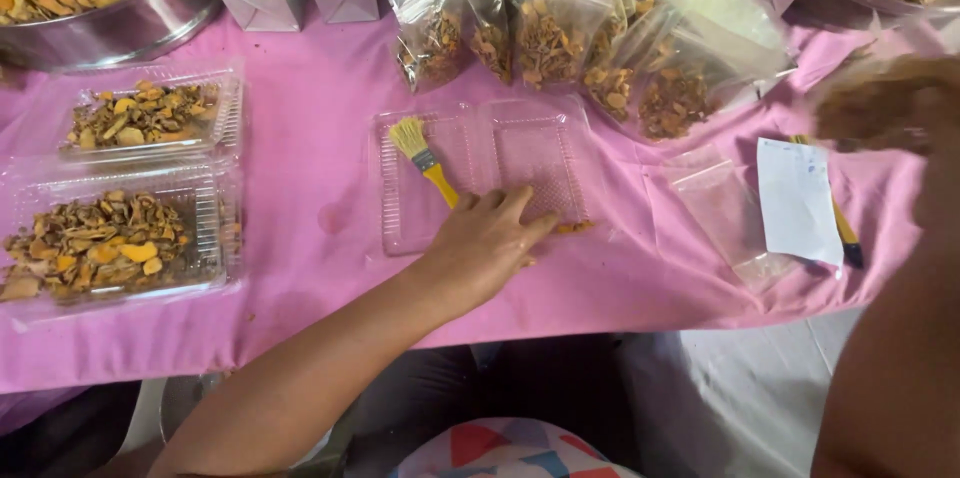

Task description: Packing dried tea into bags and trays, leveling with a brush, and marking containers.

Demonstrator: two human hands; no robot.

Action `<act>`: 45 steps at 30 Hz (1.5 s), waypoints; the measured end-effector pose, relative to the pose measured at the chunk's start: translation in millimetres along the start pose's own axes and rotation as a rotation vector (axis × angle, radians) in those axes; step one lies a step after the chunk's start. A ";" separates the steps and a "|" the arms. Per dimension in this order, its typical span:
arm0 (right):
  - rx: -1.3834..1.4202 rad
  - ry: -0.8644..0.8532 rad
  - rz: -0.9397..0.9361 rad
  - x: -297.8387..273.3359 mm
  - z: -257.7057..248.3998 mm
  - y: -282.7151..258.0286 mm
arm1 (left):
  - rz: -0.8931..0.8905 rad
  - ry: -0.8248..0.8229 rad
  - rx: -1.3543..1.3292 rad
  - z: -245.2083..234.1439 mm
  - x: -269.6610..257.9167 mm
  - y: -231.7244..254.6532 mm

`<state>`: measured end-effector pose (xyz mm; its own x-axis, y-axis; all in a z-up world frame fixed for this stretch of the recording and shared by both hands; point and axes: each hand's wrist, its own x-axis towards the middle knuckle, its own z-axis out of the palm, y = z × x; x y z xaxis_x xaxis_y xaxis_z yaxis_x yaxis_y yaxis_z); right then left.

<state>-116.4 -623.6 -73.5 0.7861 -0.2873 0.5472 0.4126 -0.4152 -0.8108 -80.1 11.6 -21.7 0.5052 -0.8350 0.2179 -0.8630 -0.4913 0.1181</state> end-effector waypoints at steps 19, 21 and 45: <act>-0.091 0.085 0.377 31.2 202.9 -59.0 | -0.083 0.035 0.218 13.1 -17.7 9.1; -0.031 0.091 0.350 32.6 204.4 -62.6 | -0.118 -0.005 0.169 10.5 -18.4 10.4; 0.765 -0.815 0.063 29.8 164.7 -72.4 | -0.172 0.173 0.170 42.6 -30.7 16.2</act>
<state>-47.1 -460.0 -32.7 0.7662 0.4789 0.4284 0.3155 0.3004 -0.9001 -109.2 18.7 -67.7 0.6226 -0.6881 0.3727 -0.7435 -0.6687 0.0072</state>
